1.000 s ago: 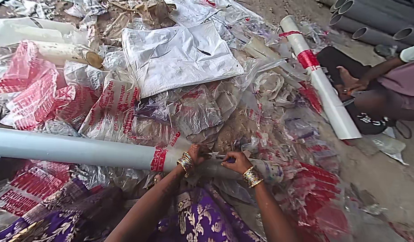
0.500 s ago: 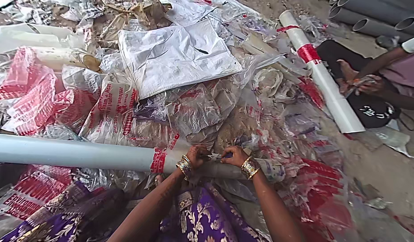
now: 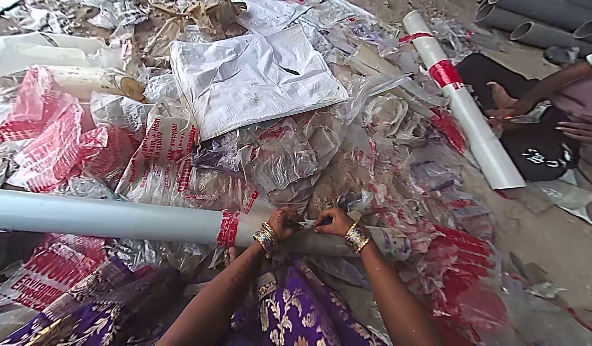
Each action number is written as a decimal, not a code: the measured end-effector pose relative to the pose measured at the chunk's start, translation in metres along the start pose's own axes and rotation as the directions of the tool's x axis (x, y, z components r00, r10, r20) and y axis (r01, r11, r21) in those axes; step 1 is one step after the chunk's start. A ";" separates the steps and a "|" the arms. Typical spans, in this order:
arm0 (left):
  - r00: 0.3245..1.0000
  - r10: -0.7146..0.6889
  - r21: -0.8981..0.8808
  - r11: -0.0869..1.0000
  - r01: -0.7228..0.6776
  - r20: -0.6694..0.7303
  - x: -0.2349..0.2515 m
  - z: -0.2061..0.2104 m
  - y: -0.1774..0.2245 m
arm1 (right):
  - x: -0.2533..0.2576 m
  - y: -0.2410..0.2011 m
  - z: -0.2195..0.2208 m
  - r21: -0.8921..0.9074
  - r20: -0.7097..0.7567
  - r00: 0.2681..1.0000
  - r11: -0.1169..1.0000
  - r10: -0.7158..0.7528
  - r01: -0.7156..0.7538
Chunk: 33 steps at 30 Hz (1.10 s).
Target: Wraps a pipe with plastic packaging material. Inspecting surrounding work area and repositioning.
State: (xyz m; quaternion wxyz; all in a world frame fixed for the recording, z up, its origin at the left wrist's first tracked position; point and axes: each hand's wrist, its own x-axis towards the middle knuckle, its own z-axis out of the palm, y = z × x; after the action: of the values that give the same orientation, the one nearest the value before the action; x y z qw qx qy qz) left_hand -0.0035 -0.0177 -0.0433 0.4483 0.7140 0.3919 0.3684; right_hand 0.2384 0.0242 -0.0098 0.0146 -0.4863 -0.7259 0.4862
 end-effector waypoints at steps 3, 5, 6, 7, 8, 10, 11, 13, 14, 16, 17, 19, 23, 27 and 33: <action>1.000 0.008 0.009 1.000 -0.008 -0.013 -0.002 0.000 -0.001 | 0.008 -0.007 0.001 -0.030 0.059 0.998 1.000 0.009 -0.007; 0.999 0.016 -0.001 1.000 -0.016 -0.029 -0.003 0.001 -0.002 | 0.010 -0.003 -0.001 -0.001 0.066 0.998 1.000 -0.001 0.002; 0.999 0.014 -0.007 1.000 -0.015 -0.037 -0.003 0.002 -0.002 | 0.009 0.001 -0.004 0.016 0.066 0.998 1.000 0.001 -0.002; 0.999 0.011 -0.008 1.000 -0.011 -0.048 -0.004 0.002 -0.001 | 0.009 0.005 -0.007 0.029 0.068 0.998 0.999 0.015 -0.017; 0.998 0.004 -0.012 1.000 -0.005 -0.061 -0.005 0.002 -0.001 | 0.008 0.008 -0.009 0.037 0.066 0.997 0.999 0.028 -0.030; 0.996 -0.002 -0.016 1.000 0.001 -0.084 -0.006 0.002 -0.001 | 0.008 0.006 -0.010 0.013 0.072 0.996 0.999 0.042 -0.043; 0.996 0.004 -0.015 1.000 -0.005 -0.088 -0.007 0.002 0.000 | 0.009 0.001 -0.009 -0.009 0.088 0.995 0.999 0.048 -0.047; 0.994 0.032 -0.009 0.999 -0.033 -0.108 -0.006 0.003 -0.002 | 0.013 -0.004 -0.009 -0.028 0.117 0.992 0.999 0.041 -0.038; 0.992 0.037 -0.010 0.999 -0.039 -0.118 -0.007 0.004 -0.003 | 0.015 -0.003 -0.009 -0.017 0.131 0.991 0.999 0.037 -0.035; 0.990 0.032 -0.007 0.999 -0.033 -0.137 -0.009 0.005 -0.003 | 0.019 0.004 -0.010 0.050 0.153 0.988 0.998 0.031 -0.039; 0.988 0.025 -0.009 1.000 -0.027 -0.150 -0.010 0.006 -0.003 | 0.021 0.009 -0.010 0.094 0.162 0.986 0.994 0.036 -0.052; 0.985 -0.010 -0.040 0.999 0.003 -0.172 -0.012 0.006 -0.001 | 0.024 0.015 -0.012 0.142 0.183 0.981 0.986 0.059 -0.086; 0.970 -0.038 -0.096 0.995 0.016 -0.240 -0.019 0.011 0.000 | 0.034 -0.001 -0.008 0.063 0.273 0.960 0.994 0.064 -0.084; 0.953 -0.067 -0.144 0.989 0.025 -0.295 -0.029 0.015 0.001 | 0.040 0.008 -0.006 0.103 0.329 0.943 0.991 0.042 -0.080; 0.923 -0.140 -0.274 0.961 0.039 -0.359 -0.036 0.020 0.000 | 0.036 0.003 -0.002 0.107 0.338 0.937 0.985 0.091 -0.135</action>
State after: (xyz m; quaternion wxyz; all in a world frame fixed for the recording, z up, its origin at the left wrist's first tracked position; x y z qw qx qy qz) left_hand -0.0009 -0.0573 -0.0566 0.4720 0.5461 0.4504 0.5255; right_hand 0.2223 0.0512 -0.0273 -0.1043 -0.4366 -0.6559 0.6068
